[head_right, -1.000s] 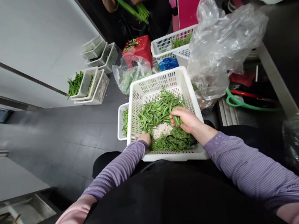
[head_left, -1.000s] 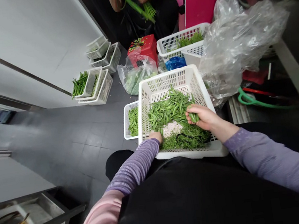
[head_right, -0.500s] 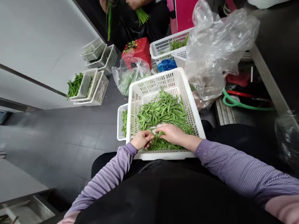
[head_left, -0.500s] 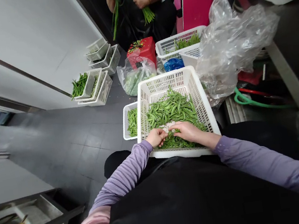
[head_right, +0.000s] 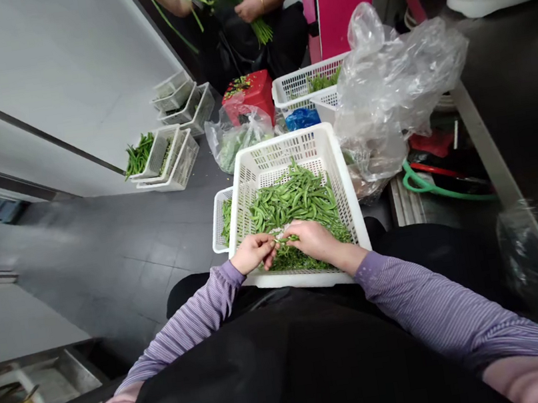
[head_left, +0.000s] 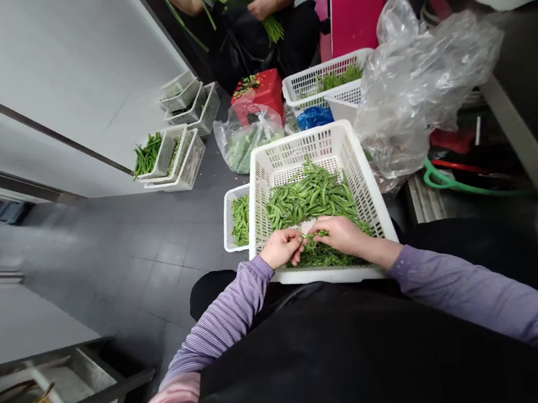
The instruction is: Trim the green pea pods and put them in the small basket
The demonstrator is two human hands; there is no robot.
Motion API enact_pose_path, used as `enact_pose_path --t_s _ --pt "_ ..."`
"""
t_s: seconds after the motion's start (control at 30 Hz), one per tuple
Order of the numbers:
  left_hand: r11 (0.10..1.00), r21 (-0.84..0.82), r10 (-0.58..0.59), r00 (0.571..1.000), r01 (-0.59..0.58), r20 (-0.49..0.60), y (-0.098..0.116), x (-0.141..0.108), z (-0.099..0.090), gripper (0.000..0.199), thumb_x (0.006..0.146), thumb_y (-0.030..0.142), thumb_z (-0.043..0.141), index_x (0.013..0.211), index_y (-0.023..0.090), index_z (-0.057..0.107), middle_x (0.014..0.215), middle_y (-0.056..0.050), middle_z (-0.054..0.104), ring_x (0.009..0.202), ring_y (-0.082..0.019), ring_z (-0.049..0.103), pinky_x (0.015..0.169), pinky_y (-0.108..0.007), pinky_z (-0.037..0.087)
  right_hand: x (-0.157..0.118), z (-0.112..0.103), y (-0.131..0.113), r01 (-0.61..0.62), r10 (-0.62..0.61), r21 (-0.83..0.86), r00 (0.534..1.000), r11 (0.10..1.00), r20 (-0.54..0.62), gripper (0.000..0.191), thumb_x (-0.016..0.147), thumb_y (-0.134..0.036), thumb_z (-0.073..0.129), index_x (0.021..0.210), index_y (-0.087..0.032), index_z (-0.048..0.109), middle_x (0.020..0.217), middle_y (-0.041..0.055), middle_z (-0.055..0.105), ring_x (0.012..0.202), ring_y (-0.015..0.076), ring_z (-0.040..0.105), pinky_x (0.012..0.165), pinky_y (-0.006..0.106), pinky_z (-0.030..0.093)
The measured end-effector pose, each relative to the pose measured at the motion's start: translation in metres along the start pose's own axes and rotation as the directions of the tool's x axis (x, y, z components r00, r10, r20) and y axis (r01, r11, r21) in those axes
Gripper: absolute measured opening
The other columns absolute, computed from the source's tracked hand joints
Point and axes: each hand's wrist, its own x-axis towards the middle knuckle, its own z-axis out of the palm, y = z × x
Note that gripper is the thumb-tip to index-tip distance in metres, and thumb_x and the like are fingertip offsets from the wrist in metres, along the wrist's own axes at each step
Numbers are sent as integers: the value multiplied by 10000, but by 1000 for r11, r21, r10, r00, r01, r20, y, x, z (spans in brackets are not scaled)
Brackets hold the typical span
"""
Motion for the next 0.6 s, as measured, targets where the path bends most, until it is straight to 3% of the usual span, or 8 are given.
enact_pose_path --t_s 0.13,0.27,0.33,0.4,0.47,0.53,0.6 --pt "989 -141 -44 999 40 -23 -14 10 1 151 745 234 483 720 91 524 452 48 460 307 -38 389 303 -151 346 1 -4 -3 -86 101 202 993 976 -65 64 696 -215 607 744 -202 647 781 15 636 729 153 573 677 264 416" --pt "952 40 -299 951 303 -80 -45 24 -11 112 740 135 448 687 80 530 463 39 461 330 -44 422 334 -157 382 5 -17 6 -356 391 419 921 836 2 211 646 -375 636 737 -189 593 474 -37 528 412 117 468 426 232 337" --pt "912 171 -371 928 372 -41 -55 28 -17 135 750 119 430 707 71 549 492 29 472 361 -47 449 374 -167 414 6 -21 12 -430 464 516 883 741 70 244 640 -404 633 712 -188 546 382 -68 444 321 88 368 367 211 255" --pt "884 301 -376 926 359 2 -57 27 -19 160 731 88 444 832 70 567 594 7 522 402 -43 475 409 -166 428 7 -22 14 -439 479 585 873 682 96 254 634 -397 641 676 -190 501 359 -78 415 307 74 334 357 200 222" --pt "858 418 -329 944 299 -1 -49 24 -18 381 678 52 493 1055 106 510 799 -26 565 424 -26 478 417 -156 418 8 -22 14 -428 475 628 874 650 105 266 633 -392 646 658 -192 472 361 -80 410 310 70 327 352 196 215" --pt "851 487 -227 974 199 -1 -35 19 -14 596 652 67 536 1219 166 382 997 -56 533 430 -7 459 420 -155 405 9 -22 13 -429 474 657 872 620 123 283 625 -390 654 653 -193 453 386 -75 429 312 63 321 347 194 217" --pt "859 508 -102 994 68 40 -19 17 -9 608 701 169 542 1267 186 319 1034 -59 518 442 -11 447 436 -166 401 9 -22 13 -441 469 672 869 595 156 290 624 -391 655 661 -193 447 427 -64 463 315 58 315 344 196 227"
